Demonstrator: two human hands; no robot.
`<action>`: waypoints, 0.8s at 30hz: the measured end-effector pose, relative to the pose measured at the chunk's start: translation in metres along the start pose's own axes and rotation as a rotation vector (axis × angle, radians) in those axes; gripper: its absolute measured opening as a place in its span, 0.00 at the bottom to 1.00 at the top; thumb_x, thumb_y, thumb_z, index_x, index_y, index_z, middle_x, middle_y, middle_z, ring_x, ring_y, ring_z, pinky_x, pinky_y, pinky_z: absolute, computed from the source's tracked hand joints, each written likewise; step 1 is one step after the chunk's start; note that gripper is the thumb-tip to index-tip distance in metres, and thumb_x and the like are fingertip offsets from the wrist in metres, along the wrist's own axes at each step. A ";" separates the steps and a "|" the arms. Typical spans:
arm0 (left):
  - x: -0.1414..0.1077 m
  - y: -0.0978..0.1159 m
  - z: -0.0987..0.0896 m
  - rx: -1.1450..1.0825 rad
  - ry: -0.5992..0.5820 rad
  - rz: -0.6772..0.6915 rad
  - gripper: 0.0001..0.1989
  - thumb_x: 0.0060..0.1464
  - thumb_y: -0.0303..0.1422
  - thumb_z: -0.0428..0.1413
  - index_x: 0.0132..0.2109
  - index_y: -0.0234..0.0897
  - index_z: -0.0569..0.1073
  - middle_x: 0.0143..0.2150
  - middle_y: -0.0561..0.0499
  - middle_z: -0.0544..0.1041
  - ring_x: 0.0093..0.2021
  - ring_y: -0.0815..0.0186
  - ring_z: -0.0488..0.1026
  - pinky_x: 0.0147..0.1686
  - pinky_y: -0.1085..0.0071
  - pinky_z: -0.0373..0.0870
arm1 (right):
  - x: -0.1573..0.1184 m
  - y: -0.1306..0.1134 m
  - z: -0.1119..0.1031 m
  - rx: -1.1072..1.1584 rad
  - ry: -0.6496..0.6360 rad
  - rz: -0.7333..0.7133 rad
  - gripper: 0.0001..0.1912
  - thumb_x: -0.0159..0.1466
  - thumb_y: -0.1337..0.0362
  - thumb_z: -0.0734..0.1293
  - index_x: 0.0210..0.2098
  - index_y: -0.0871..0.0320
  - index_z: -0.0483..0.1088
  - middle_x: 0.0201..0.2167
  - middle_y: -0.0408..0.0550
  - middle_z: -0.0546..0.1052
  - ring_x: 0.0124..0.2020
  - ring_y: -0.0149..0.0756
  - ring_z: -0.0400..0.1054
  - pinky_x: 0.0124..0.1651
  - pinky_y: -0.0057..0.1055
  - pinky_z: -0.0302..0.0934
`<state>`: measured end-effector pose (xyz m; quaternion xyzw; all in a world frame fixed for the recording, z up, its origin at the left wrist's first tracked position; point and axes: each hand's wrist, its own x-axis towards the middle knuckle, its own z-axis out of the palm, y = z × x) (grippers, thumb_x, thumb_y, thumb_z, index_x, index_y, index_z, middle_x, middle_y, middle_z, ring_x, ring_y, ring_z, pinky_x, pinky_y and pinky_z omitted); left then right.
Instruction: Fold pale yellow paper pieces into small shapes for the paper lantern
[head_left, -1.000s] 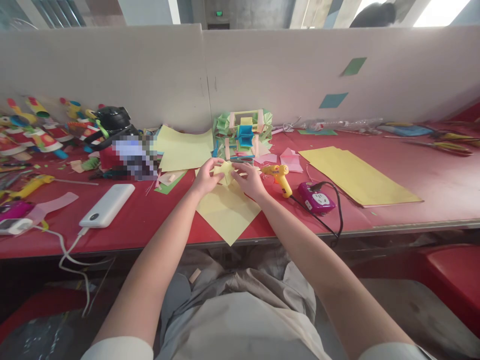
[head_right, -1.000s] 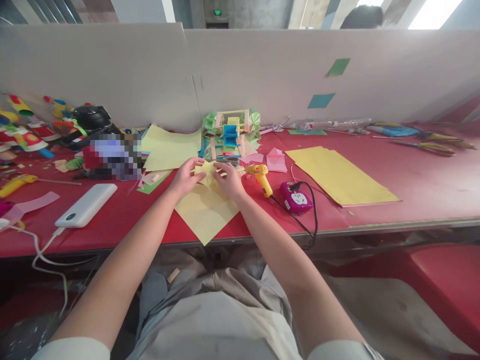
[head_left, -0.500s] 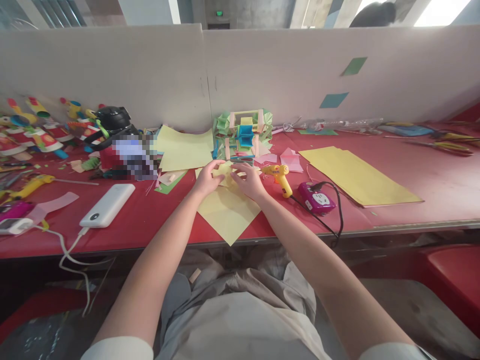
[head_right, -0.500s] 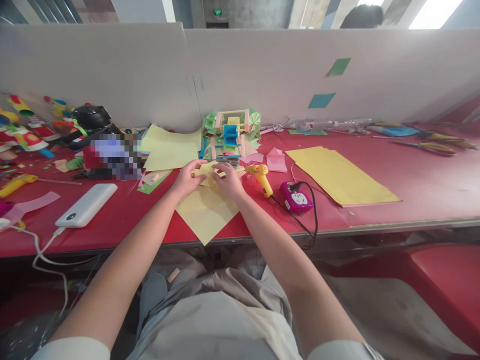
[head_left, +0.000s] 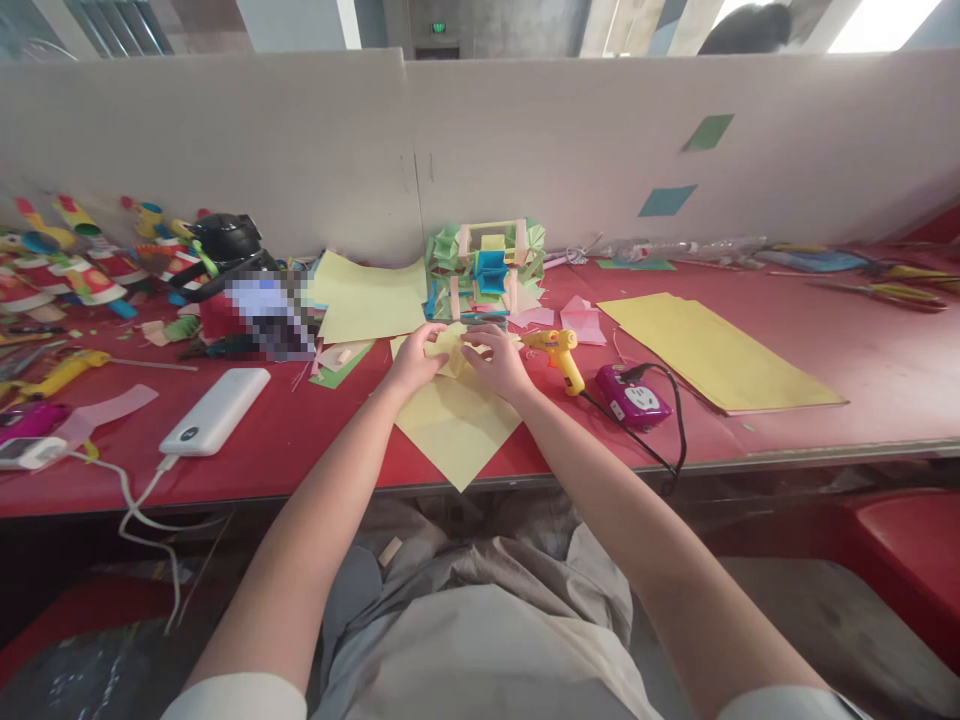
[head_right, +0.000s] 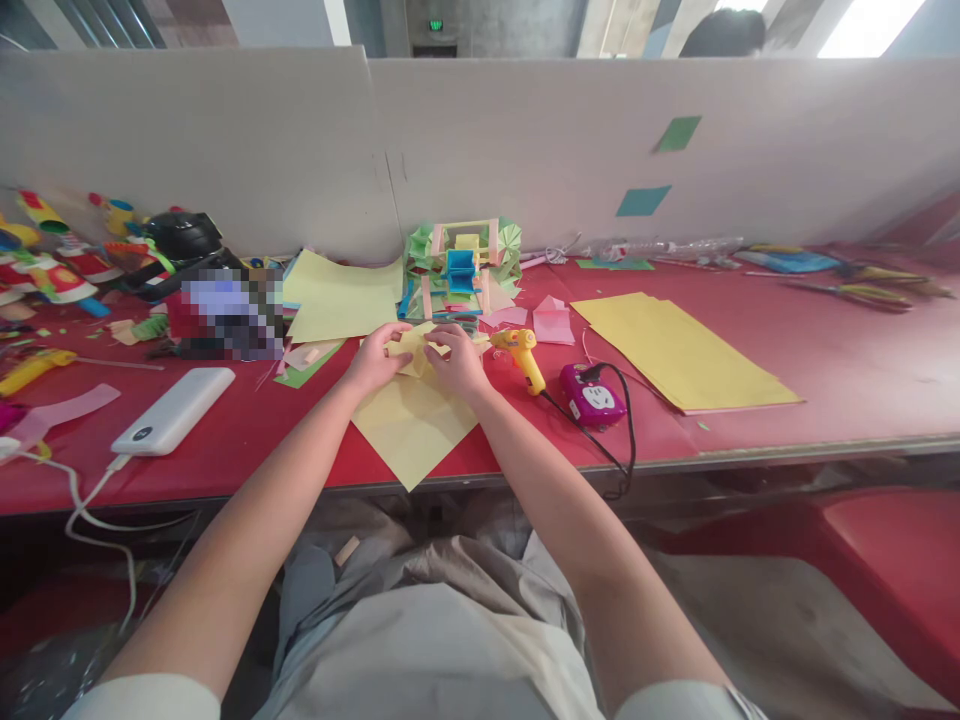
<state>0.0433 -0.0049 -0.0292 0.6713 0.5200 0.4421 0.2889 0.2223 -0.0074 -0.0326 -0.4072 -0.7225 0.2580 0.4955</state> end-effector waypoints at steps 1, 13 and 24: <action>0.000 0.000 0.000 0.003 0.002 -0.001 0.24 0.47 0.26 0.59 0.54 0.38 0.72 0.50 0.45 0.75 0.48 0.60 0.73 0.41 0.70 0.72 | 0.000 0.001 0.000 -0.009 -0.002 0.000 0.11 0.63 0.61 0.66 0.42 0.56 0.78 0.47 0.53 0.72 0.41 0.36 0.69 0.38 0.32 0.69; 0.002 -0.005 0.000 0.013 0.004 -0.012 0.24 0.47 0.26 0.60 0.53 0.38 0.73 0.52 0.44 0.75 0.47 0.59 0.74 0.41 0.68 0.72 | 0.000 0.000 0.000 -0.005 0.006 -0.012 0.12 0.62 0.62 0.66 0.42 0.57 0.78 0.48 0.55 0.74 0.42 0.37 0.71 0.38 0.33 0.70; -0.003 0.007 -0.001 0.073 -0.004 0.046 0.25 0.48 0.24 0.60 0.55 0.38 0.74 0.53 0.44 0.77 0.54 0.57 0.72 0.45 0.66 0.69 | -0.003 -0.002 0.001 0.005 -0.083 -0.018 0.20 0.64 0.63 0.65 0.55 0.54 0.74 0.55 0.50 0.76 0.57 0.43 0.71 0.59 0.43 0.65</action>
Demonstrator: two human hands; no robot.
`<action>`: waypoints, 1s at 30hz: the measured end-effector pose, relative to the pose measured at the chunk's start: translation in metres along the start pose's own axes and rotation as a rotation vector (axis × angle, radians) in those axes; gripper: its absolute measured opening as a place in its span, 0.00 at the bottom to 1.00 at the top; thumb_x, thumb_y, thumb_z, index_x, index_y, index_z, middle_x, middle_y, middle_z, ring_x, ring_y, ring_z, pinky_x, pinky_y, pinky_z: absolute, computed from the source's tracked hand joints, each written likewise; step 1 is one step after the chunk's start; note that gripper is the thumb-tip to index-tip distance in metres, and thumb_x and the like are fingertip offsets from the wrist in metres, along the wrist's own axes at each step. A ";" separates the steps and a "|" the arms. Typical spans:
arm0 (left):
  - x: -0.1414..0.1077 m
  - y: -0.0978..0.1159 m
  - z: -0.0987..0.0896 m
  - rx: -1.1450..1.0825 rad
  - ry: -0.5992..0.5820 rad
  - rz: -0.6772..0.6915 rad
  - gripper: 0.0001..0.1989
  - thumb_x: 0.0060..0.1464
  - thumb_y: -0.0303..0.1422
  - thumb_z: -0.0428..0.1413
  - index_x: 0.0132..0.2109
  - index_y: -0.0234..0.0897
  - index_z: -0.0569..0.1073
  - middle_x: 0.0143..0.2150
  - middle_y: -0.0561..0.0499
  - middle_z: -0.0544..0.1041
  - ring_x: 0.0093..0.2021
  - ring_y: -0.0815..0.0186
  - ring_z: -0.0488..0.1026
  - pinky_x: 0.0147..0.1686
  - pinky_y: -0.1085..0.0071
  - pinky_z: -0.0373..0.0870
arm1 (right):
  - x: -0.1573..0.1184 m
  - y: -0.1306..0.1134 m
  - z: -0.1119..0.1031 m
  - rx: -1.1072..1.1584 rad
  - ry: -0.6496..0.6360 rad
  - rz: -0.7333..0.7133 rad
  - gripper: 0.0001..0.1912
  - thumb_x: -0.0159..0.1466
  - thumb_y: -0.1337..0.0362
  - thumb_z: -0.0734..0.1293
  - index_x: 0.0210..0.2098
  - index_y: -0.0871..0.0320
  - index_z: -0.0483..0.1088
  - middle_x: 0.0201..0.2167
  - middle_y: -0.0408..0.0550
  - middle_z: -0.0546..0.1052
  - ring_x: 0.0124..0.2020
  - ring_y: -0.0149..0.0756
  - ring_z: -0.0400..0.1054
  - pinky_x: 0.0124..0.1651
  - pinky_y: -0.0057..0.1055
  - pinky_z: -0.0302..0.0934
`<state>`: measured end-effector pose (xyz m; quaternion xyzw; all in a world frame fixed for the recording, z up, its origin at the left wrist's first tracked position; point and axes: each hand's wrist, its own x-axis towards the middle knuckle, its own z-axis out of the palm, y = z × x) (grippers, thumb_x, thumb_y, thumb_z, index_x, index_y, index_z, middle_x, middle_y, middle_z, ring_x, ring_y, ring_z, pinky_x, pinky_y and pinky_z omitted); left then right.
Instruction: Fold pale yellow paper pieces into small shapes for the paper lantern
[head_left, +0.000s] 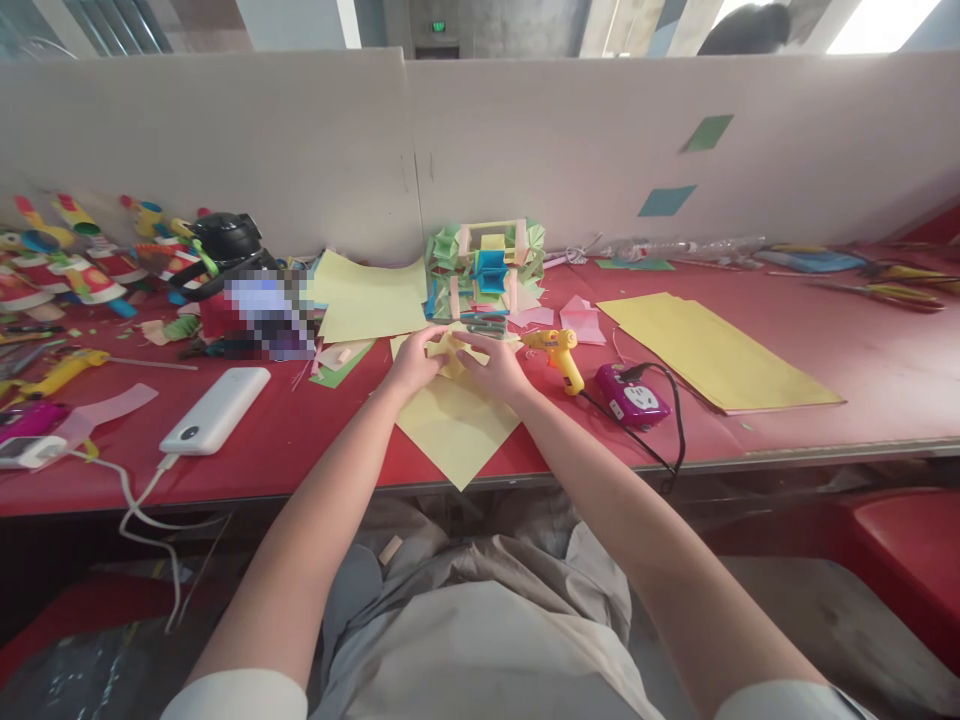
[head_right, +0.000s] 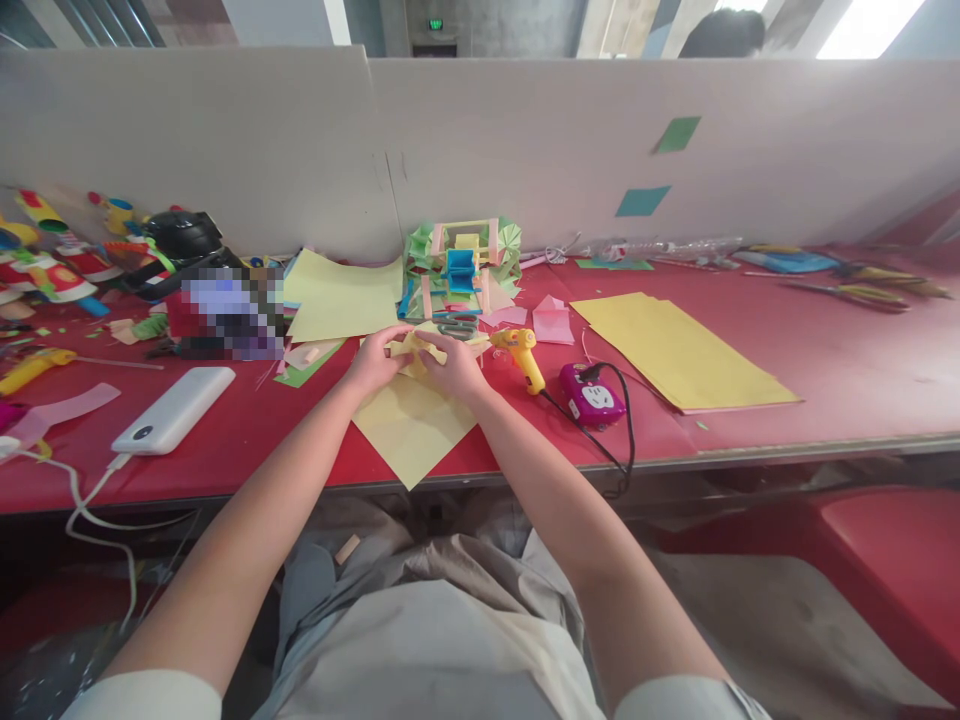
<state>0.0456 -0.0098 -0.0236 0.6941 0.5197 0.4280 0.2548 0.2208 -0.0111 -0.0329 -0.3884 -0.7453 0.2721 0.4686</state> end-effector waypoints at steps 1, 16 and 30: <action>0.000 0.001 0.000 -0.001 -0.007 0.007 0.25 0.49 0.24 0.59 0.56 0.38 0.74 0.53 0.45 0.77 0.55 0.57 0.72 0.46 0.66 0.69 | 0.000 0.000 0.000 0.002 -0.001 -0.009 0.20 0.64 0.63 0.65 0.55 0.55 0.73 0.56 0.50 0.75 0.58 0.43 0.70 0.60 0.42 0.65; 0.001 -0.004 0.000 0.009 -0.004 -0.045 0.22 0.55 0.29 0.58 0.57 0.38 0.74 0.54 0.43 0.76 0.57 0.57 0.71 0.55 0.61 0.67 | -0.001 -0.009 -0.003 0.025 0.002 -0.062 0.16 0.62 0.62 0.65 0.48 0.55 0.76 0.49 0.49 0.80 0.52 0.40 0.73 0.55 0.39 0.66; 0.001 0.001 -0.001 -0.064 -0.037 0.001 0.06 0.52 0.29 0.57 0.39 0.38 0.74 0.42 0.48 0.77 0.47 0.62 0.73 0.41 0.69 0.69 | -0.001 -0.015 -0.006 0.051 0.008 -0.085 0.12 0.62 0.62 0.65 0.44 0.55 0.75 0.43 0.49 0.79 0.44 0.37 0.73 0.48 0.35 0.67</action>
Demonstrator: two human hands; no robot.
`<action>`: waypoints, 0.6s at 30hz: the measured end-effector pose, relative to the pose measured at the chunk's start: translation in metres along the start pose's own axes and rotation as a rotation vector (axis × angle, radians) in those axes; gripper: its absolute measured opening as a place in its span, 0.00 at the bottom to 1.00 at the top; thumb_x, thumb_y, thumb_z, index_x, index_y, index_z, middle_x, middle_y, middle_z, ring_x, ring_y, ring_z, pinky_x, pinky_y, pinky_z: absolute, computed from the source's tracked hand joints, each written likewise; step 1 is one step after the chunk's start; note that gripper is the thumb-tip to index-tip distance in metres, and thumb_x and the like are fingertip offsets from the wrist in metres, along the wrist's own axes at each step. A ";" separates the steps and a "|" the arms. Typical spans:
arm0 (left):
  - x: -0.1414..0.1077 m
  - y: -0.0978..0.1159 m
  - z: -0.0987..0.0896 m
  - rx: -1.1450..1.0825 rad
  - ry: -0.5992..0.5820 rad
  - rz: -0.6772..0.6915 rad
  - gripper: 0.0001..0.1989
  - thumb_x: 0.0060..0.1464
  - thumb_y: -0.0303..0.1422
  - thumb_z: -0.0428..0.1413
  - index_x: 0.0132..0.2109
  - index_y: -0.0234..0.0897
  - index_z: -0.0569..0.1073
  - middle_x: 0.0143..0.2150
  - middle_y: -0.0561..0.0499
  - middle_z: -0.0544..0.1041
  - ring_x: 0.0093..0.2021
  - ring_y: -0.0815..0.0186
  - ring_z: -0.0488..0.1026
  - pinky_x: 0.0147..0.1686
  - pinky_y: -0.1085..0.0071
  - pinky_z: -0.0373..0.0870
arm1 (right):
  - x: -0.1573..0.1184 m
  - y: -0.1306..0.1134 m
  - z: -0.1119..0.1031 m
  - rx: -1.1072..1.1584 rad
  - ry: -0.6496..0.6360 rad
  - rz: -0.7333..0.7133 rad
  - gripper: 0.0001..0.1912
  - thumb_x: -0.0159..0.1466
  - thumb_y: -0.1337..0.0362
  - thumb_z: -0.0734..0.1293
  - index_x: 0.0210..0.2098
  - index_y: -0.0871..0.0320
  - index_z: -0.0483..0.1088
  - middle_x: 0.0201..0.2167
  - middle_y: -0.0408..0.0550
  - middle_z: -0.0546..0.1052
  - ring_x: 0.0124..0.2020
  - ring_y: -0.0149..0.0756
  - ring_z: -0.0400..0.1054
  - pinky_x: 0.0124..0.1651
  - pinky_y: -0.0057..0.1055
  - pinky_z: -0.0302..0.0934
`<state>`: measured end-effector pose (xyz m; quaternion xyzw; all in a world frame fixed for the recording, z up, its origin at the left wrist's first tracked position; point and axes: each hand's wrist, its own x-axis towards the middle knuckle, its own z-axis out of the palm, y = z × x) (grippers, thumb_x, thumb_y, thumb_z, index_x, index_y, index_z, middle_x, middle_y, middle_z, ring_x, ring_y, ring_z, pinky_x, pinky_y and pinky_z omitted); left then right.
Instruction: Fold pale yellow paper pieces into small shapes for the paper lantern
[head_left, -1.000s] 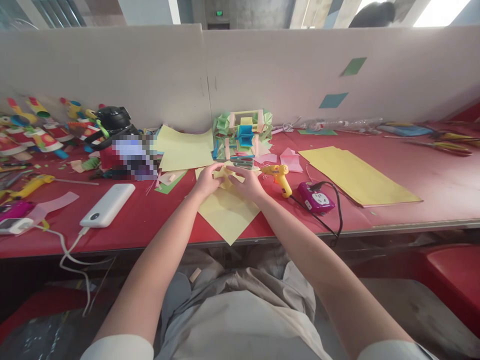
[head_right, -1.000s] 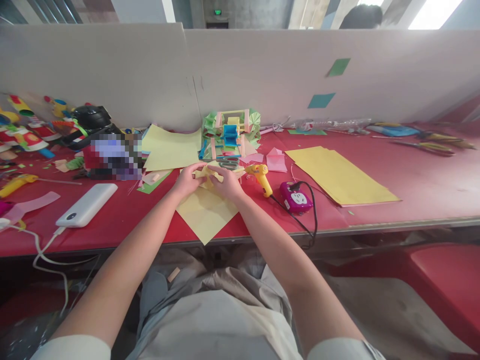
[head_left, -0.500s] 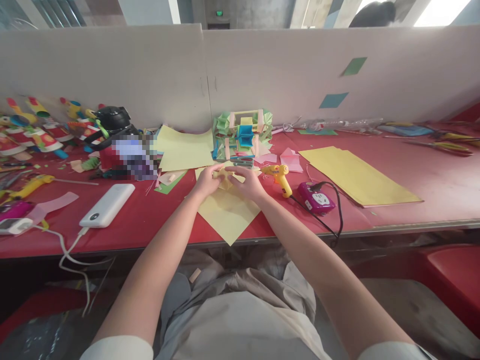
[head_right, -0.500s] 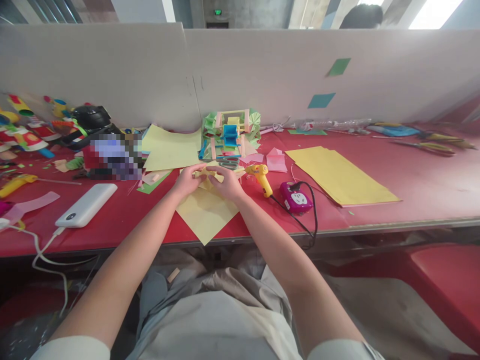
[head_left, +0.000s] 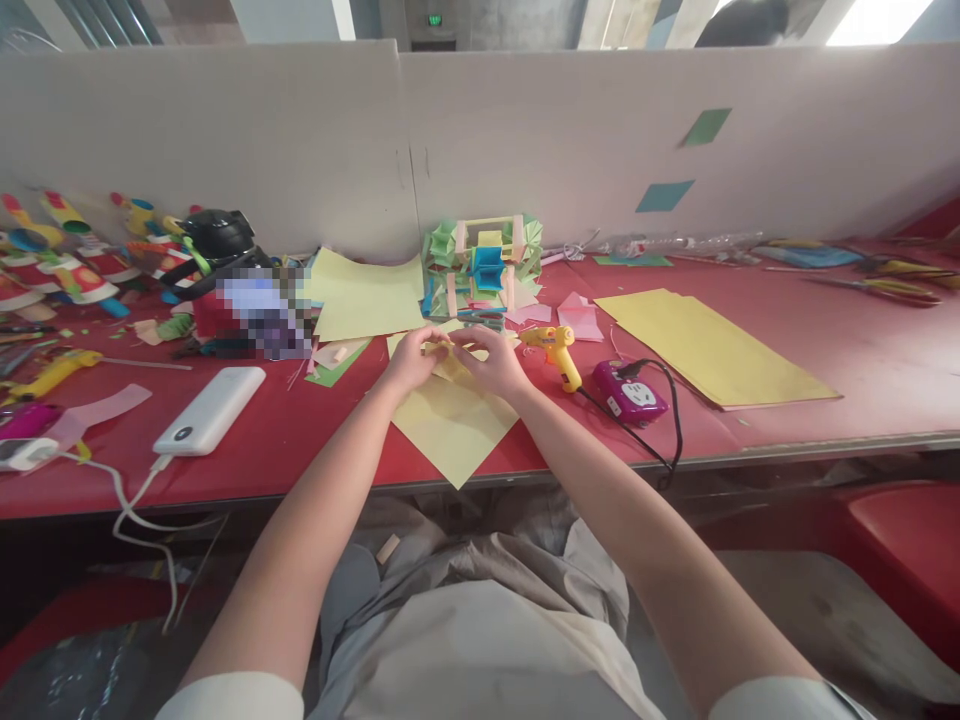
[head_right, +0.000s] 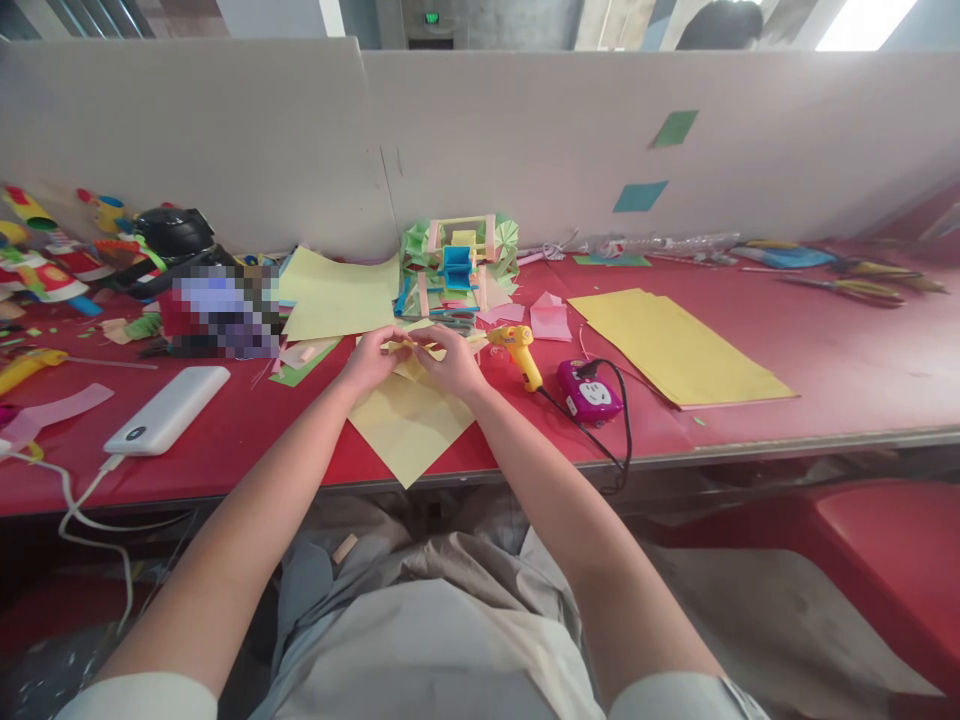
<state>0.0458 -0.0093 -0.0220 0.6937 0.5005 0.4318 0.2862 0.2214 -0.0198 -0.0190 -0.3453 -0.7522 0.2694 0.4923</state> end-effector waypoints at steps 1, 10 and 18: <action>0.001 -0.001 0.000 -0.021 -0.002 -0.002 0.06 0.52 0.29 0.58 0.39 0.37 0.74 0.41 0.48 0.77 0.46 0.62 0.74 0.41 0.69 0.69 | 0.000 0.001 0.000 -0.011 0.011 -0.008 0.12 0.62 0.62 0.65 0.45 0.55 0.75 0.44 0.50 0.78 0.44 0.36 0.72 0.47 0.35 0.67; 0.003 0.001 -0.003 -0.182 0.001 -0.076 0.13 0.47 0.38 0.62 0.38 0.37 0.72 0.41 0.49 0.77 0.40 0.65 0.73 0.39 0.71 0.69 | 0.003 0.009 -0.001 -0.078 0.064 0.091 0.14 0.60 0.61 0.67 0.44 0.57 0.76 0.40 0.50 0.79 0.37 0.35 0.70 0.39 0.32 0.63; -0.001 0.004 -0.002 -0.203 -0.125 -0.142 0.18 0.44 0.44 0.65 0.38 0.36 0.73 0.42 0.47 0.78 0.37 0.63 0.74 0.33 0.71 0.69 | 0.005 0.019 -0.001 0.019 0.019 0.177 0.16 0.58 0.51 0.69 0.32 0.59 0.75 0.27 0.46 0.76 0.30 0.34 0.68 0.34 0.31 0.62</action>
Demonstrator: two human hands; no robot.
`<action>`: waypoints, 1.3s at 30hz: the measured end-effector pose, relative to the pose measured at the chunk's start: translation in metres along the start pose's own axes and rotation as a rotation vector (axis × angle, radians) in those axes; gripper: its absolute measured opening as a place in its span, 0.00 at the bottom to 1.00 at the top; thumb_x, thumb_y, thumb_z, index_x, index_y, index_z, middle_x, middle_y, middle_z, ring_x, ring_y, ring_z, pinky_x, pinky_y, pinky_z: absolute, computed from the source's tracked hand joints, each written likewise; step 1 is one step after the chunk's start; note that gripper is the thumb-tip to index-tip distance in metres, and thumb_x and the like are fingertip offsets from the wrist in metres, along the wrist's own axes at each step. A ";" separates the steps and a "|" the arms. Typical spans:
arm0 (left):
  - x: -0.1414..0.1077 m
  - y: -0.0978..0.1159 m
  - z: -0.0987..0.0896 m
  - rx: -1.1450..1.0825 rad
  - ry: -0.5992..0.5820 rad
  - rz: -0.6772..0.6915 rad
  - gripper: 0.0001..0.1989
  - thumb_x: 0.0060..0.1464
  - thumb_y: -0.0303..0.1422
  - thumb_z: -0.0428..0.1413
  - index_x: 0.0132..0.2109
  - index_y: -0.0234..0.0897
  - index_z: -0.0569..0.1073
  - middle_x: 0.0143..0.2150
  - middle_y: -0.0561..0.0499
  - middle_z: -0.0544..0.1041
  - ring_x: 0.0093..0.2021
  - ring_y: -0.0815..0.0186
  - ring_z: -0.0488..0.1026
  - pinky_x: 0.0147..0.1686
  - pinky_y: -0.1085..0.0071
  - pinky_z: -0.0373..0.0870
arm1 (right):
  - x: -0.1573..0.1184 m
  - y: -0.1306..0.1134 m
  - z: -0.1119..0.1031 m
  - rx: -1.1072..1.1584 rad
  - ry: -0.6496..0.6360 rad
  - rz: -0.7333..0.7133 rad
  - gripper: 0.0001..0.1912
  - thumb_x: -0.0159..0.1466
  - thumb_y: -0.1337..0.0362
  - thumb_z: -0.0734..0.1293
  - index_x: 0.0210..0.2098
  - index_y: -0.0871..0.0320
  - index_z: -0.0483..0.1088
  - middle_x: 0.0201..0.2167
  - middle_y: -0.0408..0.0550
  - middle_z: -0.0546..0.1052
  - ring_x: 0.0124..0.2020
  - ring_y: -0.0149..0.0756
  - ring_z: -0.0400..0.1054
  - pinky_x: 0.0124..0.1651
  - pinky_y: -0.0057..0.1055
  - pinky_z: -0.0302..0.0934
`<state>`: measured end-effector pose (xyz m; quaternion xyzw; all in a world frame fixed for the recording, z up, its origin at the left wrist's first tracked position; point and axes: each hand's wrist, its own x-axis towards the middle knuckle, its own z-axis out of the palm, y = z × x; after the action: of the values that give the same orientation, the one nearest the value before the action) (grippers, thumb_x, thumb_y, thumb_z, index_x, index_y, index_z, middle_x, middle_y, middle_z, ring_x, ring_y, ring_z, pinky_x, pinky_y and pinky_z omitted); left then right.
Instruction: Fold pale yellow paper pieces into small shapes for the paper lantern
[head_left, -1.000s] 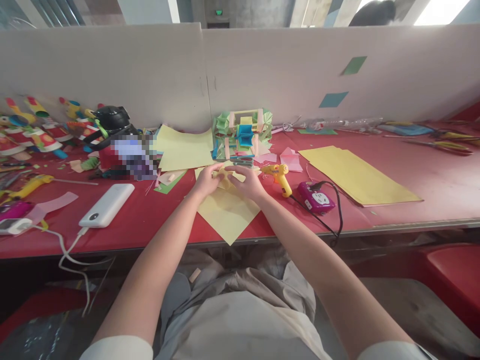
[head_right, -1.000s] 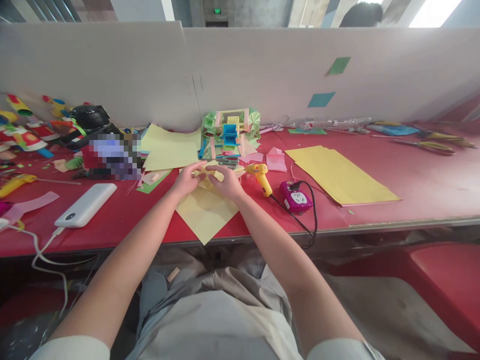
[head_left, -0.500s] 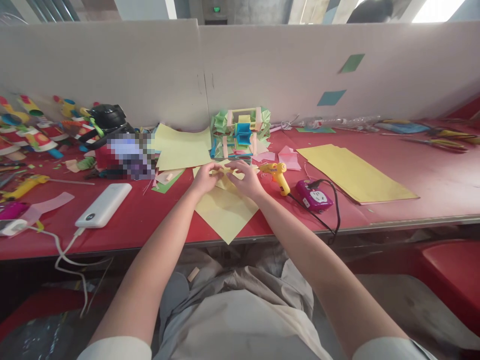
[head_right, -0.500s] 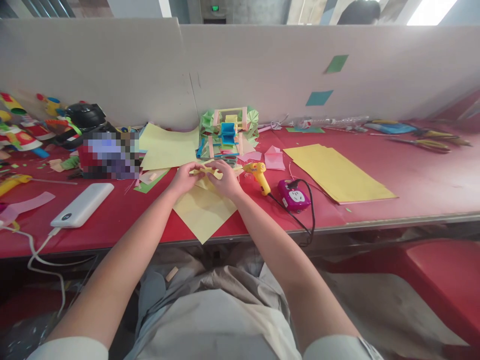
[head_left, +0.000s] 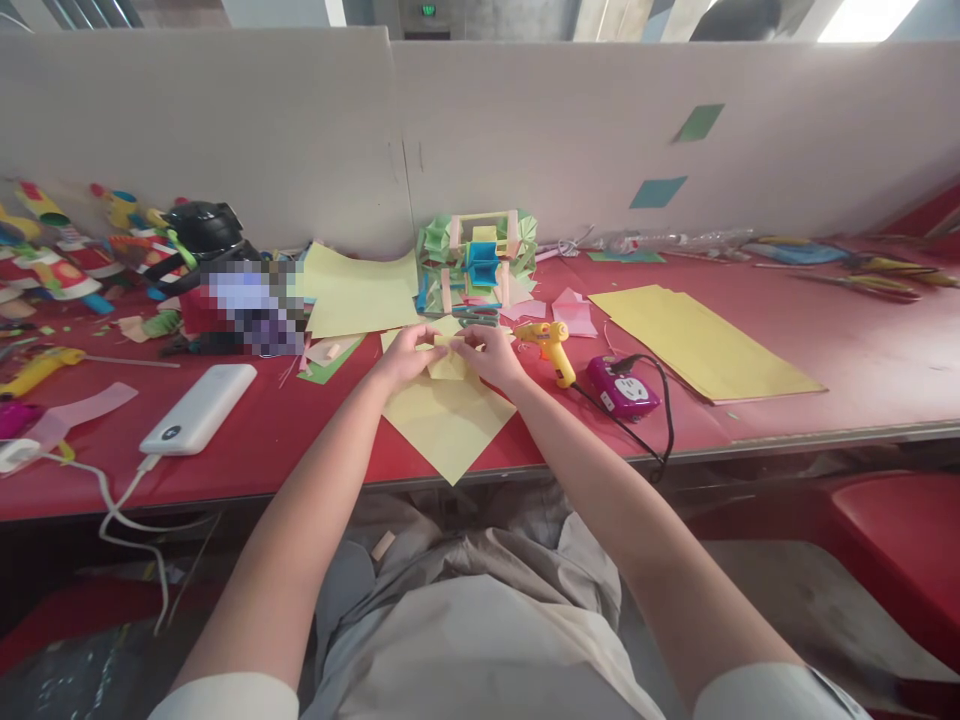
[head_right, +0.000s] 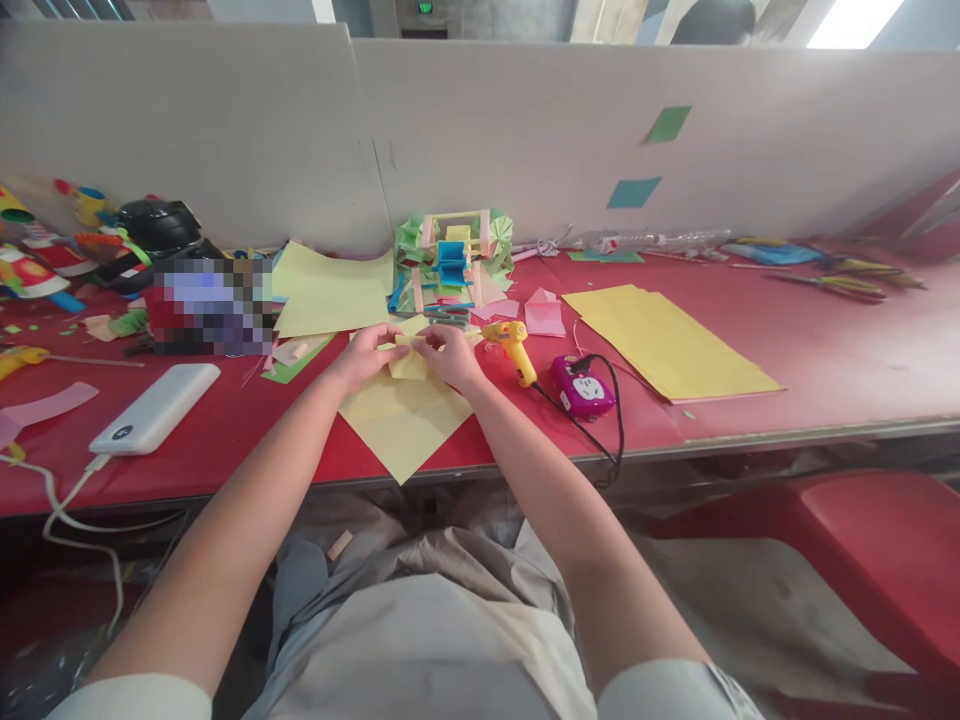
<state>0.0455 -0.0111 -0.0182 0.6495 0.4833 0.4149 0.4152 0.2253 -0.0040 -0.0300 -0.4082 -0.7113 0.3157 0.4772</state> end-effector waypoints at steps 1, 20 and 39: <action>0.000 0.000 -0.001 0.030 -0.005 0.000 0.18 0.44 0.45 0.65 0.37 0.36 0.74 0.40 0.46 0.79 0.38 0.62 0.74 0.34 0.69 0.69 | 0.001 0.002 0.000 0.001 -0.015 0.000 0.16 0.58 0.51 0.69 0.32 0.59 0.75 0.27 0.46 0.76 0.30 0.34 0.68 0.35 0.31 0.62; 0.002 -0.009 -0.011 0.356 0.035 0.165 0.07 0.45 0.35 0.63 0.34 0.39 0.80 0.32 0.49 0.80 0.34 0.62 0.75 0.37 0.67 0.70 | -0.003 0.008 0.001 -0.219 -0.073 -0.020 0.09 0.58 0.70 0.65 0.34 0.58 0.78 0.31 0.46 0.77 0.31 0.33 0.68 0.36 0.30 0.61; -0.006 -0.002 -0.018 0.523 -0.084 0.193 0.04 0.46 0.32 0.57 0.28 0.40 0.77 0.32 0.50 0.77 0.33 0.63 0.72 0.35 0.68 0.67 | -0.011 -0.009 0.000 -0.595 -0.260 -0.253 0.11 0.55 0.74 0.65 0.30 0.59 0.79 0.34 0.52 0.77 0.34 0.38 0.70 0.37 0.32 0.61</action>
<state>0.0272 -0.0139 -0.0149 0.7943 0.4921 0.2864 0.2117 0.2249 -0.0180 -0.0276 -0.3945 -0.8719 0.0821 0.2781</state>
